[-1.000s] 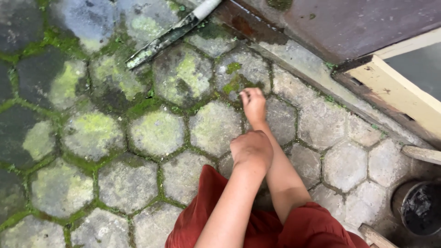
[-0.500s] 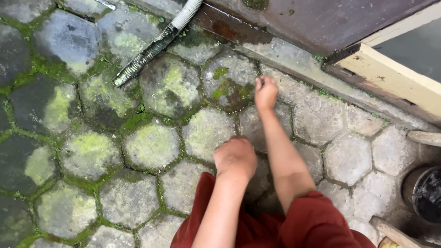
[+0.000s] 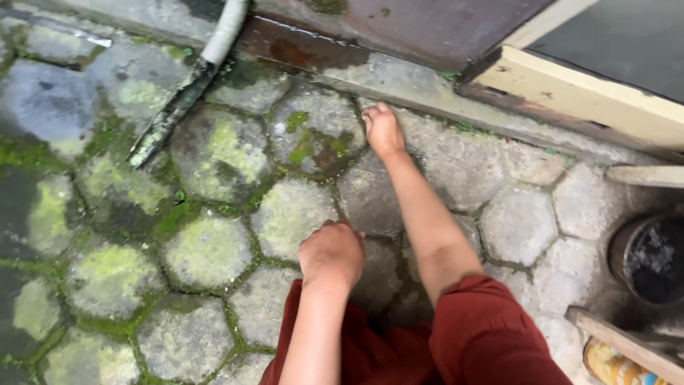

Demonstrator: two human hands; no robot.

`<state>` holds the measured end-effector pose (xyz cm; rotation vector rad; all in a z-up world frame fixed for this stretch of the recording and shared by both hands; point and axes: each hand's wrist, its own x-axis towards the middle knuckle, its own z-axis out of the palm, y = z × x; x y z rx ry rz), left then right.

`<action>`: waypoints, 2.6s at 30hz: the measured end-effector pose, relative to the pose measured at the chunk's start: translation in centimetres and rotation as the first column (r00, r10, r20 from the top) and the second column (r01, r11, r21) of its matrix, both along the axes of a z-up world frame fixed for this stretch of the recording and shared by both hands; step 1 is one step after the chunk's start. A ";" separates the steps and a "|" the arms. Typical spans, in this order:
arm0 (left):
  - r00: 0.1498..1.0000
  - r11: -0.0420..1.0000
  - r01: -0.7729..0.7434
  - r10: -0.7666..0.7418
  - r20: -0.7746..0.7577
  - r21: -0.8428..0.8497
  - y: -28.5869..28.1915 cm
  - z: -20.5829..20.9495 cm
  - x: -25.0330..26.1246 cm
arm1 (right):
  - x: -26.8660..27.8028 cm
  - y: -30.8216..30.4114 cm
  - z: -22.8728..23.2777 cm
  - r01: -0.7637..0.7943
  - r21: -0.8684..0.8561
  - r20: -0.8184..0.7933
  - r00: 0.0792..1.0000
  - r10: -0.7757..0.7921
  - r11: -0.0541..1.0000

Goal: Picking small plants and moss from the crevices of a stone pavement and a wall.

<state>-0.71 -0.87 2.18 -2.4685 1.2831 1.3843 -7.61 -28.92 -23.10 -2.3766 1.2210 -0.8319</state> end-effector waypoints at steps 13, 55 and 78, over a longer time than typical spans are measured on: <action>0.996 0.997 0.076 -0.074 0.039 -0.035 -2.3 -0.4 -4.2 | -22.1 -7.1 -2.4 0.696 0.187 0.146 0.678 -0.720 0.693; 0.960 0.976 0.215 -0.215 0.178 0.021 -5.7 -1.6 -11.6 | -25.0 -6.9 -1.8 0.604 0.094 0.160 0.775 -0.611 0.791; 0.933 0.956 0.292 -0.288 0.215 0.016 -5.4 -1.4 -14.1 | -38.3 10.0 0.8 -0.079 0.266 -0.168 0.978 0.127 0.961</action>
